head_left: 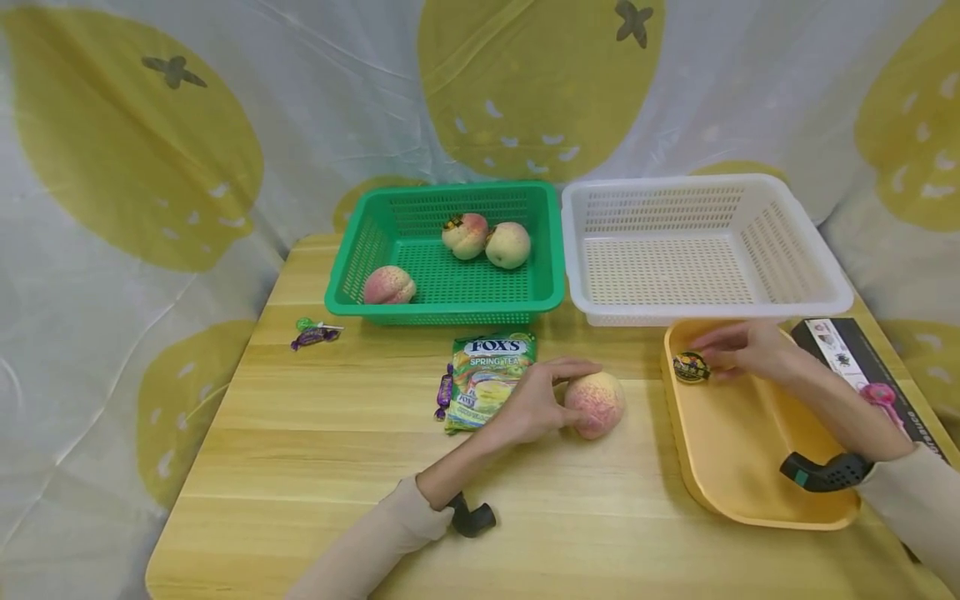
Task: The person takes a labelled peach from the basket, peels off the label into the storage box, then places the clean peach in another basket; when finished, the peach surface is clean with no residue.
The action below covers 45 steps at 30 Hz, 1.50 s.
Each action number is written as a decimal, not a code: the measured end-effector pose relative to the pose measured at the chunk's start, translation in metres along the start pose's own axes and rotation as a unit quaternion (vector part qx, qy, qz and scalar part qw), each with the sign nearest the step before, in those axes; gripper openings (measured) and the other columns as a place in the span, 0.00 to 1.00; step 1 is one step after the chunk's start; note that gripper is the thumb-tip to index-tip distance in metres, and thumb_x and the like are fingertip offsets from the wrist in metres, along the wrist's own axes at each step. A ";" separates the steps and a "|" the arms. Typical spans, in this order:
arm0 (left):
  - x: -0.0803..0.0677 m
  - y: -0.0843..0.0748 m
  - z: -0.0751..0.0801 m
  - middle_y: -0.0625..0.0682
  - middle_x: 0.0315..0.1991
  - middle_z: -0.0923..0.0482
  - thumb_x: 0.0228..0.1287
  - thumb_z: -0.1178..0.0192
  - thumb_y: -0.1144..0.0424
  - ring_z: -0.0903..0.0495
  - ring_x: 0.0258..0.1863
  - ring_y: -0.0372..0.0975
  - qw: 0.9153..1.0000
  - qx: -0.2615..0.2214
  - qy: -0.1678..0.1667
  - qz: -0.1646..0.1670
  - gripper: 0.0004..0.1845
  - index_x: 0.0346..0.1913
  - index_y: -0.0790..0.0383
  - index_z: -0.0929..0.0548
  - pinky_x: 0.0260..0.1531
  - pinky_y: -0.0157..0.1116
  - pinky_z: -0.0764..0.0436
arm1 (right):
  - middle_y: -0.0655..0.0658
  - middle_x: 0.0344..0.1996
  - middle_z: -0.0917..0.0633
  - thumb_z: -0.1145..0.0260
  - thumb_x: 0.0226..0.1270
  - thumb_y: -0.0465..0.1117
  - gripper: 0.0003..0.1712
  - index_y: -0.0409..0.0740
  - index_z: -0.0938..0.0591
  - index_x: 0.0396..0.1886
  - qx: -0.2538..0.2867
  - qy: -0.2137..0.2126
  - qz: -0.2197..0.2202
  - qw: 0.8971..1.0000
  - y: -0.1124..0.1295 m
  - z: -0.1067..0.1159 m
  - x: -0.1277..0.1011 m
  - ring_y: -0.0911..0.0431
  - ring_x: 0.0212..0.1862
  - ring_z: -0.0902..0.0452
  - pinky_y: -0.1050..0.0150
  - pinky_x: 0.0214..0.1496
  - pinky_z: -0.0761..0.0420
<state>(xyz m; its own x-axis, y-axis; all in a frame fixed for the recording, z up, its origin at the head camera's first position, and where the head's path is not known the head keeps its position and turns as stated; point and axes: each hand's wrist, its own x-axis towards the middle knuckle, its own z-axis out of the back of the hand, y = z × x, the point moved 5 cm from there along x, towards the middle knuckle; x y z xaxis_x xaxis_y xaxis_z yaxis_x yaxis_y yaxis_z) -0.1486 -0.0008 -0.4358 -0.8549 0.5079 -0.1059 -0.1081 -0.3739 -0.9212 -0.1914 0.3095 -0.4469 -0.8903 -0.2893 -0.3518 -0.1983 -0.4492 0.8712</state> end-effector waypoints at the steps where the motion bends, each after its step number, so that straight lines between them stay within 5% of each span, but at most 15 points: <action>1: 0.000 0.000 0.000 0.54 0.68 0.21 0.51 0.24 0.78 0.25 0.70 0.47 1.000 0.002 0.000 -0.001 0.34 0.65 0.58 0.16 0.69 0.39 0.24 | 0.67 0.37 0.10 0.36 0.73 0.27 0.13 0.28 0.14 0.53 0.007 0.002 -0.003 1.000 -0.002 -0.001 0.001 0.66 0.36 0.13 0.63 0.39 0.10; 11: 0.002 -0.002 0.000 0.54 0.69 0.22 0.52 0.24 0.77 0.24 0.70 0.48 1.000 0.013 0.000 -0.003 0.34 0.65 0.58 0.16 0.68 0.38 0.22 | 0.65 0.39 0.10 0.37 0.73 0.28 0.20 0.16 0.22 0.59 -0.015 0.010 -0.004 1.000 -0.007 -0.002 0.003 0.67 0.37 0.15 0.65 0.39 0.11; 22: 0.003 -0.009 -0.004 0.54 0.69 0.22 0.52 0.23 0.76 0.25 0.71 0.46 1.000 0.011 0.012 -0.017 0.34 0.66 0.59 0.17 0.67 0.35 0.23 | 0.65 0.41 0.10 0.35 0.73 0.32 0.21 0.19 0.21 0.59 -0.083 -0.007 0.030 0.996 -0.004 0.005 -0.008 0.72 0.39 0.17 0.69 0.41 0.13; 29: 0.004 -0.009 -0.004 0.54 0.70 0.23 0.54 0.24 0.75 0.25 0.71 0.47 1.000 0.017 0.013 -0.017 0.34 0.66 0.59 0.18 0.70 0.36 0.25 | 0.32 0.63 0.17 0.38 0.79 0.44 0.25 0.34 0.22 0.68 -0.223 0.019 0.029 0.974 0.017 0.017 -0.029 0.80 0.51 0.27 0.74 0.49 0.23; 33: 0.004 -0.009 -0.003 0.54 0.70 0.23 0.55 0.24 0.75 0.25 0.71 0.46 0.999 0.027 0.016 -0.027 0.34 0.67 0.59 0.18 0.69 0.35 0.25 | 0.50 0.62 0.14 0.42 0.82 0.46 0.23 0.42 0.22 0.70 -0.234 0.018 0.030 0.972 0.029 0.045 -0.046 0.80 0.52 0.26 0.75 0.48 0.23; 35: 0.003 -0.009 -0.002 0.54 0.70 0.23 0.55 0.24 0.75 0.26 0.72 0.46 0.999 0.034 0.016 -0.033 0.34 0.67 0.59 0.19 0.70 0.36 0.25 | 0.67 0.59 0.17 0.44 0.83 0.49 0.23 0.48 0.23 0.72 -0.215 -0.007 0.012 0.977 0.033 0.065 -0.052 0.83 0.51 0.29 0.63 0.61 0.21; 36: 0.003 -0.008 -0.002 0.53 0.70 0.23 0.55 0.24 0.75 0.27 0.72 0.46 0.999 0.039 0.016 -0.034 0.35 0.67 0.59 0.19 0.70 0.36 0.25 | 0.73 0.55 0.19 0.44 0.83 0.49 0.24 0.51 0.24 0.72 -0.212 -0.034 0.008 0.977 0.034 0.076 -0.053 0.81 0.50 0.27 0.61 0.60 0.19; 39: 0.002 -0.008 -0.002 0.53 0.70 0.23 0.54 0.24 0.76 0.27 0.73 0.46 0.998 0.049 0.013 -0.035 0.35 0.67 0.59 0.19 0.70 0.37 0.26 | 0.59 0.70 0.24 0.47 0.83 0.56 0.32 0.60 0.36 0.81 -0.199 -0.107 -0.025 0.974 0.039 0.103 -0.054 0.54 0.64 0.26 0.27 0.67 0.30; 40: 0.002 -0.008 -0.002 0.54 0.70 0.22 0.54 0.24 0.76 0.27 0.73 0.46 0.998 0.053 0.011 -0.036 0.35 0.67 0.60 0.19 0.70 0.37 0.26 | 0.49 0.78 0.32 0.49 0.83 0.59 0.34 0.64 0.43 0.84 -0.196 -0.122 -0.037 0.972 0.039 0.110 -0.053 0.43 0.70 0.32 0.18 0.65 0.38; 42: 0.002 -0.011 -0.002 0.53 0.70 0.22 0.54 0.24 0.76 0.27 0.73 0.45 0.998 0.056 0.012 -0.036 0.35 0.67 0.60 0.18 0.70 0.36 0.26 | 0.31 0.83 0.51 0.51 0.83 0.60 0.40 0.67 0.56 0.86 -0.205 -0.142 -0.037 0.968 0.038 0.121 -0.048 0.22 0.75 0.49 0.16 0.66 0.43; 43: 0.003 -0.012 -0.002 0.54 0.70 0.22 0.54 0.24 0.76 0.27 0.73 0.46 0.998 0.047 0.015 -0.036 0.34 0.67 0.61 0.19 0.69 0.36 0.25 | 0.27 0.82 0.64 0.52 0.84 0.59 0.42 0.66 0.62 0.85 -0.204 -0.141 -0.034 0.968 0.037 0.124 -0.045 0.17 0.76 0.63 0.12 0.64 0.55; 45: 0.004 -0.018 -0.002 0.56 0.70 0.22 0.55 0.26 0.78 0.26 0.73 0.46 0.999 0.019 0.027 -0.040 0.34 0.67 0.63 0.19 0.69 0.36 0.24 | 0.35 0.82 0.73 0.53 0.85 0.57 0.44 0.71 0.71 0.82 -0.185 -0.123 -0.019 0.975 0.030 0.128 -0.035 0.23 0.78 0.78 0.14 0.67 0.67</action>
<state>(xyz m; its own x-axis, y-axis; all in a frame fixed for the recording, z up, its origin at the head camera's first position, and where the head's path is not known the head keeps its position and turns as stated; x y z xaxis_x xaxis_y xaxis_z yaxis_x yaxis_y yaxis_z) -0.1495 0.0093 -0.4202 -0.8146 0.5775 -0.0538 -0.1946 -0.3594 -0.9127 -0.2189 0.4143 -0.3650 -0.9656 -0.0749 -0.2489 -0.1126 -0.7426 0.6602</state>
